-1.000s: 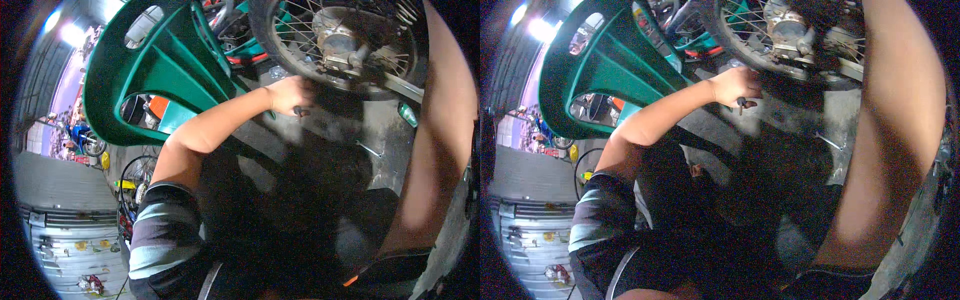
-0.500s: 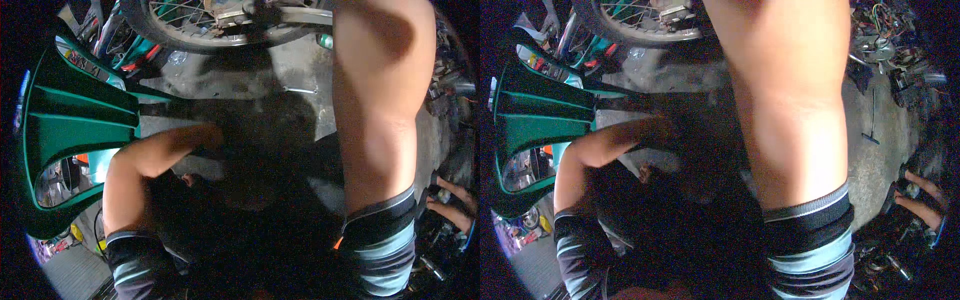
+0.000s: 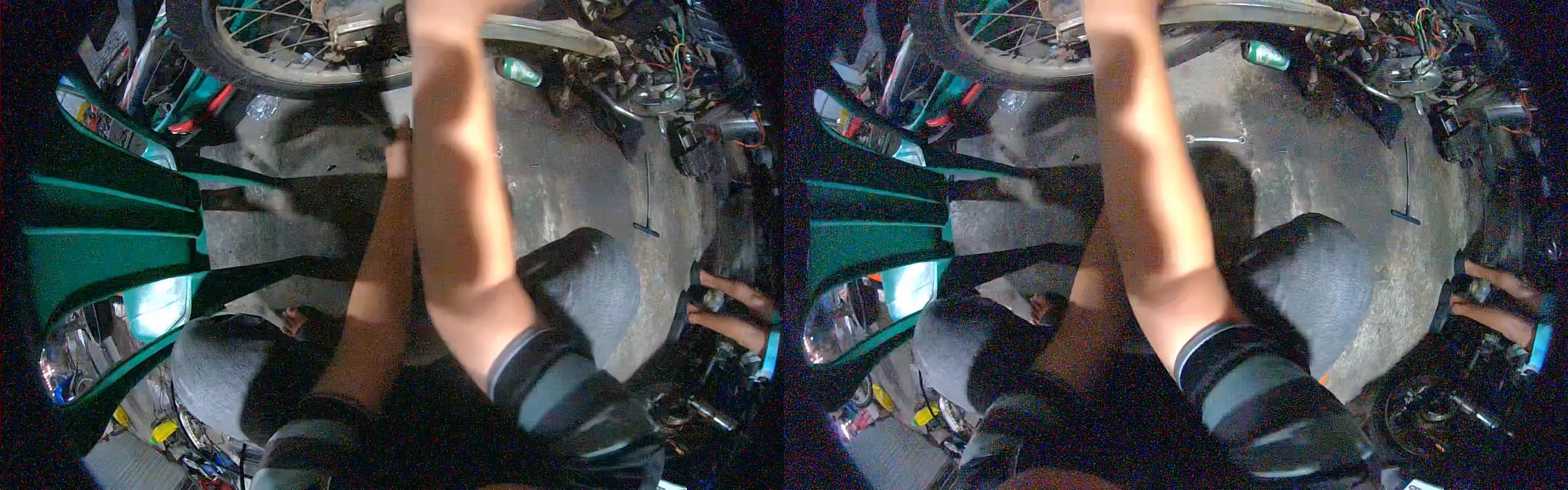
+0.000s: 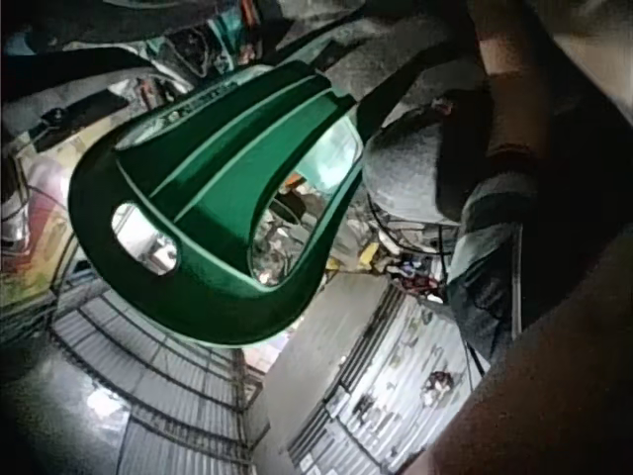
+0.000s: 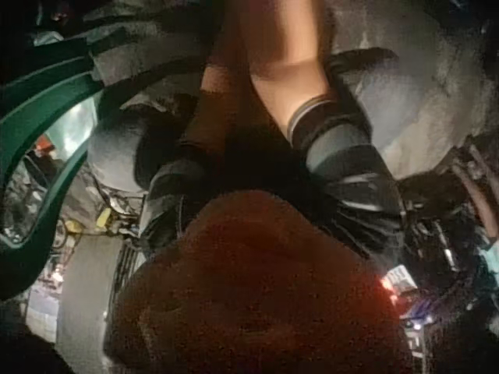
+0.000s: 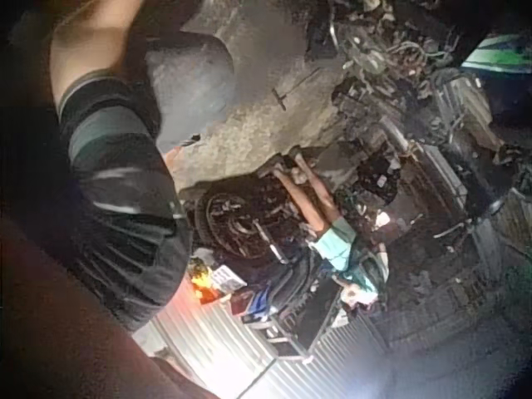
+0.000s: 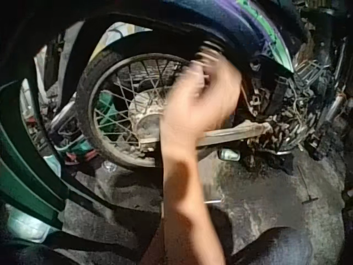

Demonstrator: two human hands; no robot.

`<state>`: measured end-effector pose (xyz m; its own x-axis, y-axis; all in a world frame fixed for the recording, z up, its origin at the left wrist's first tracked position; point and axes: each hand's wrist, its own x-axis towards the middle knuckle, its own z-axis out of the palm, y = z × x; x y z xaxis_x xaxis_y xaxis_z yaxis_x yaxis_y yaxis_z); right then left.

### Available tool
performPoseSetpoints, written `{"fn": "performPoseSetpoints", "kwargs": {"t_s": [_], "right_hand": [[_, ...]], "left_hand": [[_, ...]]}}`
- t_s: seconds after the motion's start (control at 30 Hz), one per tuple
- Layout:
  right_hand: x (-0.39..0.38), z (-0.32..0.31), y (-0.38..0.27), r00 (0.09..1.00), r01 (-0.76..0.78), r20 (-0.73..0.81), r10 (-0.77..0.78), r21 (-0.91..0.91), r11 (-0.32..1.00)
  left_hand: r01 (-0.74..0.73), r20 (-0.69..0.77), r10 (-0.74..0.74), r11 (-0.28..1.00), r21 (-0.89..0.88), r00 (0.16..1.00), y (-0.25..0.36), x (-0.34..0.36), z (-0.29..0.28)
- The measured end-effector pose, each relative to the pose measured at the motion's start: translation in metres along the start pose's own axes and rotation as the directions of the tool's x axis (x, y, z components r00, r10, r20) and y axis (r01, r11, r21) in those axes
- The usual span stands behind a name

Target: The recorder uses wrenches and other tools to adjust and repair a motorcycle chain.

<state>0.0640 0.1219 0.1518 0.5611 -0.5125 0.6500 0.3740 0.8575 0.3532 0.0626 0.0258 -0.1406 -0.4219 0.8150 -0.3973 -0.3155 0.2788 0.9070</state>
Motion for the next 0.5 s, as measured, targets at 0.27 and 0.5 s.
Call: {"fn": "performPoseSetpoints", "kwargs": {"t_s": [0.27,0.5], "right_hand": [[-0.178,-0.206,-0.156,-0.562,-0.781,-0.333,0.757,-0.087,-0.618],[-0.190,-0.203,-0.153,-0.845,-0.518,0.185,0.502,-0.052,-0.854]], "left_hand": [[-0.183,-0.355,0.283,0.939,0.290,0.891,0.003,0.012,-0.031],[-0.391,-0.248,0.556,0.778,0.493,0.794,0.015,0.026,-0.031]]}}
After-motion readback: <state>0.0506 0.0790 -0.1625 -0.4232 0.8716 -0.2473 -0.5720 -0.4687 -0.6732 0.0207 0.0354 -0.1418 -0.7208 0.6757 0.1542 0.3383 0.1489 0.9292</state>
